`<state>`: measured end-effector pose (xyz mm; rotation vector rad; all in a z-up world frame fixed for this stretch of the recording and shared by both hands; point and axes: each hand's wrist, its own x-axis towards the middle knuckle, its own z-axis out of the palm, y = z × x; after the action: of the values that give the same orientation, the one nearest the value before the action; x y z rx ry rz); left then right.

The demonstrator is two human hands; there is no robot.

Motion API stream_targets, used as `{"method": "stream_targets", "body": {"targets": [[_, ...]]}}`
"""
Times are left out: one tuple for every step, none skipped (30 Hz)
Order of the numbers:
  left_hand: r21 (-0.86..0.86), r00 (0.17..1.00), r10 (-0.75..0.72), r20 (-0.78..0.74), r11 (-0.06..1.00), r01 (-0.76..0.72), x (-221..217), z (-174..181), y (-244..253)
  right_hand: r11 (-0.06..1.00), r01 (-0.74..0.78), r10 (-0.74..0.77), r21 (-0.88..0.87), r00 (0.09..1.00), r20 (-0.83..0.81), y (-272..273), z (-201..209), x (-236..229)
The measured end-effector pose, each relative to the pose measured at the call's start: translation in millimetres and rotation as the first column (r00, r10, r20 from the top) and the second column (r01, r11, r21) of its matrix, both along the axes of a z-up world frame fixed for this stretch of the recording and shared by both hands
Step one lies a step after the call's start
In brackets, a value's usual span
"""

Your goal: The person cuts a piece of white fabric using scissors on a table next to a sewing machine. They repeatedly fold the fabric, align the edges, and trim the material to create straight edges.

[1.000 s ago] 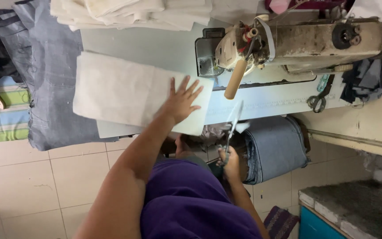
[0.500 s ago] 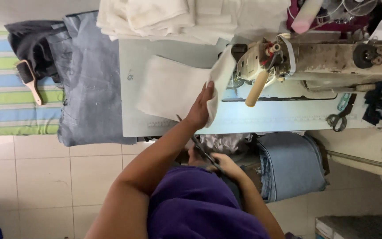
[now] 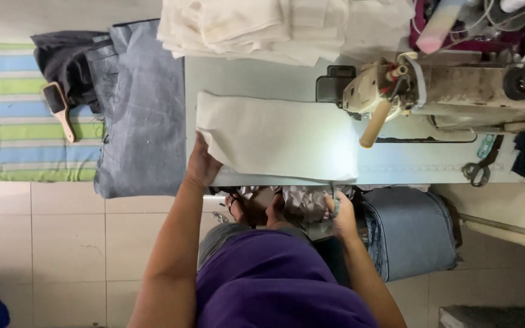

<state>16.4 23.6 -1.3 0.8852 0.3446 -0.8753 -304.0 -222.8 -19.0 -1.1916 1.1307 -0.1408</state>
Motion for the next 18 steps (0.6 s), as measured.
{"method": "stream_targets", "body": {"targets": [[0.002, 1.000, 0.011, -0.004, 1.000, -0.011, -2.7, 8.5, 9.1, 1.000, -0.011, 0.011, 0.002, 1.000, -0.004, -0.8, 2.8, -9.8], [0.126, 0.999, -0.036, 0.000, 0.991, 0.036, -3.1, 18.1, 19.0, 1.000, 0.003, -0.004, -0.027, 1.000, -0.028, -2.3, 5.0, -16.0], [0.247, 0.997, -0.083, -0.004, 0.966, 0.081, -3.6, 28.1, 29.5, 0.998, 0.016, -0.019, -0.056, 0.998, -0.052, -3.4, 7.5, -22.0], [0.260, 0.999, -0.051, 0.000, 0.964, 0.049, -1.5, -2.1, 39.9, 0.999, -0.015, 0.013, -0.043, 0.999, -0.047, -5.2, 6.1, -29.6], [0.500, 0.941, -0.325, 0.096, 0.833, 0.236, 0.7, -31.9, 52.3, 0.997, -0.039, 0.033, -0.071, 0.996, -0.088, -6.6, 4.8, -37.1], [0.720, 0.807, -0.581, 0.104, 0.604, 0.342, 4.6, -61.2, 66.3, 0.992, -0.069, 0.056, -0.101, 0.991, -0.125, -10.1, 2.3, -41.0], [0.730, 0.827, -0.552, 0.105, 0.608, 0.313, 0.8, -30.3, 64.7, 0.990, -0.105, 0.094, -0.090, 0.989, -0.115, -12.5, -4.8, -46.1], [0.768, 0.822, -0.558, 0.116, 0.575, 0.282, -2.0, -0.5, 57.4, 0.974, -0.183, 0.156, -0.136, 0.970, -0.185, -18.7, -11.1, -51.5], [0.804, 0.816, -0.564, 0.125, 0.540, 0.250, -4.3, 29.0, 48.8, 0.949, -0.262, 0.213, -0.178, 0.943, -0.256, -26.3, -17.7, -56.2], [0.805, 0.828, -0.545, 0.131, 0.546, 0.232, -10.6, 29.3, 47.1, 0.942, -0.282, 0.234, -0.180, 0.940, -0.250, -17.5, 2.4, -52.0], [0.965, 0.721, -0.677, 0.148, 0.257, 0.043, -16.3, 29.2, 44.5, 0.951, -0.226, 0.157, -0.210, 0.940, -0.301, -9.2, 22.2, -48.2], [0.980, 0.605, -0.791, 0.090, -0.039, -0.196, -22.2, 28.4, 40.9, 0.955, -0.169, 0.076, -0.244, 0.934, -0.350, -0.9, 41.9, -46.2], [0.979, 0.621, -0.779, 0.093, -0.042, -0.200, -23.9, 11.7, 32.4, 0.951, -0.187, 0.095, -0.245, 0.934, -0.345, -1.7, 31.9, -57.4], [0.889, 0.397, -0.867, 0.302, 0.105, -0.447, -28.2, -5.3, 25.5, 0.928, -0.144, -0.002, -0.344, 0.920, -0.392, -2.5, 22.9, -70.8], [0.727, 0.114, -0.890, 0.441, 0.280, -0.627, -31.9, -22.8, 18.6, 0.891, -0.107, -0.102, -0.442, 0.900, -0.424, -4.0, 13.6, -84.1], [0.727, 0.132, -0.888, 0.440, 0.266, -0.633, -32.9, -15.0, 6.2, 0.889, -0.125, -0.083, -0.441, 0.902, -0.424, -3.2, 10.4, -87.6], [0.830, 0.026, -0.950, 0.312, 0.259, -0.494, -33.4, -7.3, -6.7, 0.854, -0.188, -0.078, -0.484, 0.875, -0.478, -3.0, 7.3, -91.4], [0.913, -0.107, -0.974, 0.197, 0.222, -0.342, -34.1, 0.6, -21.8, 0.814, -0.247, -0.084, -0.525, 0.845, -0.528, -3.0, 5.3, -97.4]]}}
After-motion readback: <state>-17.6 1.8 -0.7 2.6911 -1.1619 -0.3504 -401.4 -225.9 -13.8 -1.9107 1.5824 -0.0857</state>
